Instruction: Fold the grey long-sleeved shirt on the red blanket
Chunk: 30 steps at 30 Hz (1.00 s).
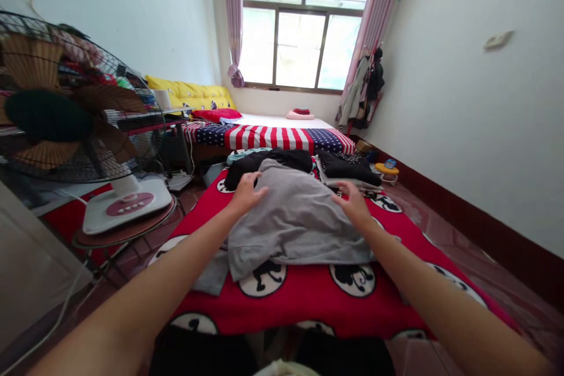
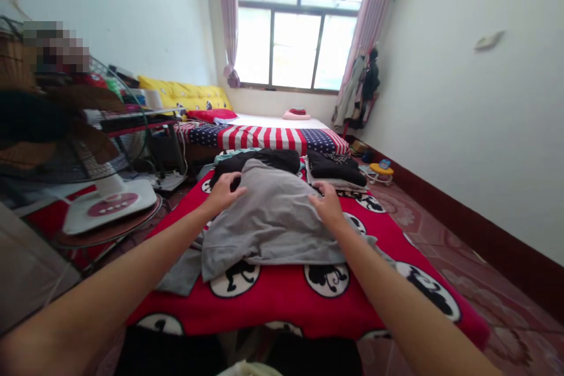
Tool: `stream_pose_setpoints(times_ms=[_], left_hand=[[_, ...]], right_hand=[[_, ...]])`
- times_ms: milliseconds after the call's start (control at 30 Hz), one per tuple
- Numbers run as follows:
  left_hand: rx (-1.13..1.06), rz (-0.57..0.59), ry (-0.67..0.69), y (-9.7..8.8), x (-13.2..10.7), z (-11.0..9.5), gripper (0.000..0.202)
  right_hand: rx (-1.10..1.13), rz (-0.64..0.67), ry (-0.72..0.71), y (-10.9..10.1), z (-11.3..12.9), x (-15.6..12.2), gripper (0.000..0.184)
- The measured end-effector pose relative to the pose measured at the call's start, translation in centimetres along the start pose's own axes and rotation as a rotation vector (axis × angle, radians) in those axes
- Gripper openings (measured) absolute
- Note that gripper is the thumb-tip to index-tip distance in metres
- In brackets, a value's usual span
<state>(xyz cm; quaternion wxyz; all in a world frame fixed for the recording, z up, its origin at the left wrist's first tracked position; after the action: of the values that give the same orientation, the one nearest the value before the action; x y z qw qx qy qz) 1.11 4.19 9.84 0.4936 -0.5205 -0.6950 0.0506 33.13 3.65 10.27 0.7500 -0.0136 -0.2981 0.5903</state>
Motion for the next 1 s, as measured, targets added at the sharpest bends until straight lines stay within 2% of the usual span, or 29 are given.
stream_pose_setpoints(times_ms=[67,133,233,367,433,533,667,767,833,900,1000], left_hand=[[0.067,0.108,-0.014,1.0,-3.1,1.0,0.051],[0.129,0.174,-0.076,1.0,-5.6,2.1,0.054],[0.170,0.258,-0.211,-0.6,-7.4,3.8,0.050],[0.216,0.408,-0.313,-4.0,-8.0,5.7,0.040],[0.211,0.525,-0.276,-5.8,-8.5,6.1,0.039],[0.227,0.703,-0.189,-8.3,-9.9,5.7,0.033],[0.295,0.859,-0.147,-10.6,-11.6,3.0,0.011],[-0.003,1.019,-0.133,-11.5,-11.9,-0.3,0.018],[-0.230,1.051,-0.148,-11.8,-11.8,-2.5,0.026],[-0.415,0.982,-0.200,-11.7,-11.3,-4.0,0.032],[-0.598,0.753,-0.271,-10.5,-10.3,-4.4,0.040]], right_hand=[[-0.045,0.155,-0.092,1.6,-0.2,-3.9,0.027],[-0.047,0.279,-0.168,3.1,0.6,-7.9,0.021],[0.010,0.471,-0.271,5.8,3.5,-12.6,0.020],[0.072,0.706,-0.416,10.0,7.1,-16.9,0.025],[0.073,0.724,-0.439,12.0,8.0,-18.2,0.028],[0.068,0.681,-0.330,14.5,8.5,-19.0,0.044],[0.049,0.710,-0.187,16.6,8.9,-19.8,0.083],[0.041,0.757,-0.145,16.7,9.7,-20.5,0.113],[0.059,0.720,-0.123,15.6,10.3,-20.3,0.111],[0.120,0.724,-0.061,13.7,10.8,-19.5,0.089],[0.277,0.892,0.128,9.9,11.4,-17.2,0.040]])
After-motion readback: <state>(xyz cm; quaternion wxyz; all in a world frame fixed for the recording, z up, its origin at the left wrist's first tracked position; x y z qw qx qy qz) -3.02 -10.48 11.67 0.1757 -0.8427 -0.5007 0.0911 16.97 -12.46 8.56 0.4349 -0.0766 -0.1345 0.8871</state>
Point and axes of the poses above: each hand's wrist, its own x-axis towards the middle knuckle, its own y-axis out of the palm, z = x × y, the point moved 1 cm from there along x, towards the middle knuckle, and after that the axes turned 4 degrees about y, right-handed, at the moved point
